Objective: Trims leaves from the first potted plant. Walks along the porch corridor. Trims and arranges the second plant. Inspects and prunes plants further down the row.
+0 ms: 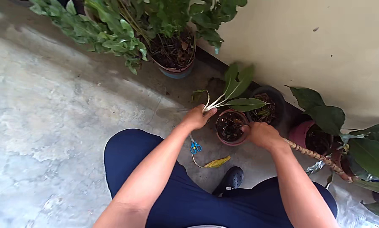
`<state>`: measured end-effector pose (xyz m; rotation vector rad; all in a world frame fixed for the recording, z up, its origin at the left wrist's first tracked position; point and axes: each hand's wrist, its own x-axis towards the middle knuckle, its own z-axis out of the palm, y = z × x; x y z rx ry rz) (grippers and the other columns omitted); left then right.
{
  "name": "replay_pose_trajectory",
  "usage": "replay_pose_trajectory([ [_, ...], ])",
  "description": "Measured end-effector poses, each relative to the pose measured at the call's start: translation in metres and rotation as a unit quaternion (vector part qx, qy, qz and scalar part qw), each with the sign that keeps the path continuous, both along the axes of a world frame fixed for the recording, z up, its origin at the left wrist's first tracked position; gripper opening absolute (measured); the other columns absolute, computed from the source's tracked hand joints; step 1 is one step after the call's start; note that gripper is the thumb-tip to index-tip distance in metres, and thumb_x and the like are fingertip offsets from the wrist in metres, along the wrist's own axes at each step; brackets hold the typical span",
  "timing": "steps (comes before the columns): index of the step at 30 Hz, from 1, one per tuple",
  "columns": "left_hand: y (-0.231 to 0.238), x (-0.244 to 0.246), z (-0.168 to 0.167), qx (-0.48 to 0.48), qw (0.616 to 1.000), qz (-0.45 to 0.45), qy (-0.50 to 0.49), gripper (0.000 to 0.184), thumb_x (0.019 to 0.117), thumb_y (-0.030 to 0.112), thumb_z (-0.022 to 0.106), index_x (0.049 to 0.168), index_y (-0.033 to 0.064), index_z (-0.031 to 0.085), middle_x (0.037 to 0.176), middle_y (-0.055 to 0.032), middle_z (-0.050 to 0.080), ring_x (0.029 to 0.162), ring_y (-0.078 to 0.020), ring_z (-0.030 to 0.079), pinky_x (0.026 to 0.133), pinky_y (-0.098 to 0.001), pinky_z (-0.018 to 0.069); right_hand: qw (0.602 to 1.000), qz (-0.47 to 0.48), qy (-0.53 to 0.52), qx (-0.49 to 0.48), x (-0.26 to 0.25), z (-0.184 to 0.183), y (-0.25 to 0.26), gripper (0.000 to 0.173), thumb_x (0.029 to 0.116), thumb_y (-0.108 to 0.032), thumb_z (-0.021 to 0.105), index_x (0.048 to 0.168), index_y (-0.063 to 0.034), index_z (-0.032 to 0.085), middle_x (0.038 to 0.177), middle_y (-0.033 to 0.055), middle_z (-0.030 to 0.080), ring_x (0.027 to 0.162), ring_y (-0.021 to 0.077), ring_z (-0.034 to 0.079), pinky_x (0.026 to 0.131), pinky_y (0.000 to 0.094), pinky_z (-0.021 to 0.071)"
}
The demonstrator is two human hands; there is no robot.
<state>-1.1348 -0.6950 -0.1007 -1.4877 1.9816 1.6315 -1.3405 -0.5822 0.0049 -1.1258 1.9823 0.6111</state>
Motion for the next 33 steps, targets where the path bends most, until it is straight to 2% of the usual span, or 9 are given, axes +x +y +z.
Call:
replay_pose_trajectory([
  [4, -0.023, 0.032, 0.026, -0.021, 1.0, 0.004, 0.021, 0.052, 0.1096, 0.047, 0.043, 0.125, 0.0001, 0.059, 0.109, -0.0264, 0.065, 0.106, -0.0418, 0.064, 0.093, -0.0657, 0.0474, 0.987, 0.039, -0.15, -0.036, 0.034, 0.01, -0.003, 0.047, 0.1095, -0.047, 0.044, 0.114, -0.0036, 0.064, 0.092, 0.0171, 0.066, 0.088, 0.0339, 0.067, 0.08, 0.056, 0.0536],
  [5, -0.025, 0.036, 0.032, -0.032, 0.999, 0.007, 0.024, 0.05, 0.1097, 0.046, 0.043, 0.123, 0.001, 0.059, 0.105, -0.0249, 0.065, 0.102, -0.0401, 0.064, 0.091, -0.0643, 0.0481, 0.979, 0.048, -0.193, -0.034, 0.05, 0.004, -0.002, 0.047, 0.1094, -0.046, 0.045, 0.116, -0.0038, 0.063, 0.092, 0.0161, 0.066, 0.088, 0.0322, 0.067, 0.081, 0.0552, 0.0539],
  [8, -0.027, 0.045, 0.041, -0.061, 0.997, 0.022, 0.048, 0.045, 0.1101, 0.044, 0.043, 0.117, 0.0032, 0.06, 0.097, -0.0193, 0.064, 0.092, -0.0342, 0.064, 0.084, -0.0592, 0.0494, 0.967, 0.081, -0.243, 0.003, 0.107, -0.029, 0.0, 0.049, 0.1098, -0.047, 0.042, 0.125, -0.0041, 0.061, 0.106, 0.0192, 0.068, 0.105, 0.0357, 0.067, 0.091, 0.0568, 0.0518],
  [13, -0.028, 0.049, 0.05, -0.095, 0.993, 0.012, 0.064, 0.042, 0.1098, 0.044, 0.044, 0.113, 0.005, 0.06, 0.09, -0.0152, 0.062, 0.086, -0.0312, 0.063, 0.079, -0.0564, 0.0497, 0.977, 0.027, -0.21, 0.007, 0.173, -0.121, -0.01, 0.053, 0.1112, -0.045, 0.038, 0.137, -0.0019, 0.053, 0.123, 0.0218, 0.067, 0.12, 0.0372, 0.065, 0.098, 0.0554, 0.0521],
  [18, -0.031, 0.055, 0.047, -0.127, 0.986, 0.019, 0.105, 0.039, 0.1101, 0.042, 0.045, 0.114, 0.0081, 0.063, 0.087, -0.0097, 0.063, 0.08, -0.0239, 0.062, 0.075, -0.0488, 0.0497, 0.982, -0.073, -0.171, -0.034, 0.176, -0.195, -0.019, 0.052, 0.1113, -0.044, 0.04, 0.142, -0.0029, 0.051, 0.126, 0.0216, 0.067, 0.121, 0.0357, 0.066, 0.101, 0.0526, 0.0518],
  [22, -0.032, 0.059, 0.043, -0.127, 0.985, 0.021, 0.113, 0.038, 0.11, 0.042, 0.045, 0.112, 0.008, 0.062, 0.084, -0.0087, 0.061, 0.077, -0.0229, 0.061, 0.073, -0.0475, 0.0495, 0.982, -0.084, -0.105, -0.136, 0.166, -0.217, -0.011, 0.052, 0.1063, -0.039, 0.056, 0.142, -0.0011, 0.054, 0.142, 0.0233, 0.055, 0.134, 0.0379, 0.053, 0.111, 0.0519, 0.0449],
  [25, -0.032, 0.06, 0.04, -0.124, 0.985, 0.021, 0.121, 0.037, 0.1099, 0.042, 0.046, 0.111, 0.0084, 0.063, 0.083, -0.008, 0.061, 0.077, -0.0219, 0.06, 0.073, -0.0465, 0.0494, 0.974, -0.007, -0.084, -0.208, 0.17, -0.223, 0.011, 0.038, 0.1064, -0.027, 0.053, 0.135, -0.003, 0.061, 0.137, 0.0213, 0.058, 0.131, 0.037, 0.055, 0.108, 0.051, 0.0463],
  [28, -0.034, 0.061, 0.037, -0.116, 0.985, 0.021, 0.124, 0.039, 0.1096, 0.043, 0.046, 0.113, 0.0085, 0.063, 0.086, -0.0082, 0.062, 0.079, -0.0219, 0.061, 0.074, -0.0468, 0.0496, 0.973, 0.085, -0.101, -0.191, 0.183, -0.232, 0.037, 0.037, 0.1035, -0.018, 0.049, 0.135, -0.0054, 0.063, 0.138, 0.0178, 0.061, 0.13, 0.0353, 0.057, 0.105, 0.0514, 0.0475],
  [33, -0.036, 0.061, 0.036, -0.078, 0.986, 0.041, 0.141, 0.038, 0.11, 0.04, 0.046, 0.117, 0.0087, 0.065, 0.093, -0.0097, 0.065, 0.086, -0.0218, 0.062, 0.08, -0.0475, 0.0501, 0.991, 0.067, -0.07, -0.093, 0.199, -0.241, 0.04, 0.055, 0.1011, -0.026, 0.061, 0.151, -0.0098, 0.045, 0.15, 0.0197, 0.05, 0.14, 0.0402, 0.047, 0.109, 0.0599, 0.0399],
])
